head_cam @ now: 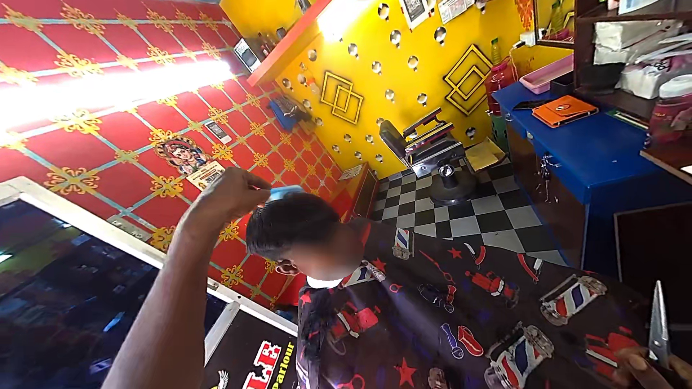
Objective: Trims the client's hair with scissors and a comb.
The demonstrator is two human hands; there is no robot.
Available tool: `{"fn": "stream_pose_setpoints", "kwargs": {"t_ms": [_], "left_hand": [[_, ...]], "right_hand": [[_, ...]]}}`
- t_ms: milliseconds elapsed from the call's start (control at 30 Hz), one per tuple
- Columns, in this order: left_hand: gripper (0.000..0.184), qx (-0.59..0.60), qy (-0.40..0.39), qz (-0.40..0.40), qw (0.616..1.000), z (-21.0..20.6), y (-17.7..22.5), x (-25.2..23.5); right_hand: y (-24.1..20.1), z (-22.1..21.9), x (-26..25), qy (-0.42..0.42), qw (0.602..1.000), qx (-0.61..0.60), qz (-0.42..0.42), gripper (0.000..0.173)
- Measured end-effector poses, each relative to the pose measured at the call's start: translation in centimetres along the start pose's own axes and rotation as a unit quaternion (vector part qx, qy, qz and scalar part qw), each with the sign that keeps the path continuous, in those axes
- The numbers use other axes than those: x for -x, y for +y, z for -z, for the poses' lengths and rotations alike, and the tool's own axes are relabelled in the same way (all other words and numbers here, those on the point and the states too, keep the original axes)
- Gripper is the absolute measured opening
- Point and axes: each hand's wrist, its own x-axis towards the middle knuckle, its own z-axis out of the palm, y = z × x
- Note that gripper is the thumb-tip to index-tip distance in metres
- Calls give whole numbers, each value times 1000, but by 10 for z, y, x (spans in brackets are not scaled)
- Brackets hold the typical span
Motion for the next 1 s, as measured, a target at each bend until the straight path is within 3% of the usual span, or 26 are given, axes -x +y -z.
{"fn": "stream_pose_setpoints", "kwargs": {"t_ms": [133,233,333,400,467,533,567,600,633,667,733,767,833,900,1000], "left_hand": [[19,-91,81,-67,990,-39,52,59],[23,-158,107,-118,974,-72,62,87],[27,-174,122,-170,962,-111,55,108],[26,-172,60,-186,966,-137,54,124],[25,-128,-119,-210,962,-158,50,138],[27,-19,-289,-252,923,-172,40,141],[27,20,-288,-264,920,-168,36,141],[27,32,-210,-265,941,-156,31,142],[27,27,-75,-261,962,-139,23,138],[28,16,72,-261,963,-119,11,128],[33,0,247,-216,945,-71,-24,95],[34,9,285,-182,941,-54,-45,78],[30,78,270,-151,948,-41,-79,57],[28,123,219,-182,951,-55,-88,59],[29,28,218,-256,941,-90,-70,87]], "right_hand": [[-79,-40,11,96,988,55,-104,26],[-26,-8,11,20,999,26,-33,32],[6,5,12,21,999,29,-26,33],[6,4,12,22,999,34,-34,32],[7,3,11,17,999,33,-32,32],[8,4,9,9,999,38,-33,33],[7,4,8,6,999,37,-34,33],[6,2,7,4,999,38,-33,33],[4,1,6,3,999,39,-32,34],[3,1,6,2,999,42,-31,34],[0,0,5,3,998,48,-29,34],[0,-1,5,4,998,49,-30,34],[3,-3,5,1,998,47,-32,34],[3,-6,5,-6,998,52,-26,34],[-1,-8,8,-7,997,65,-30,34]]}}
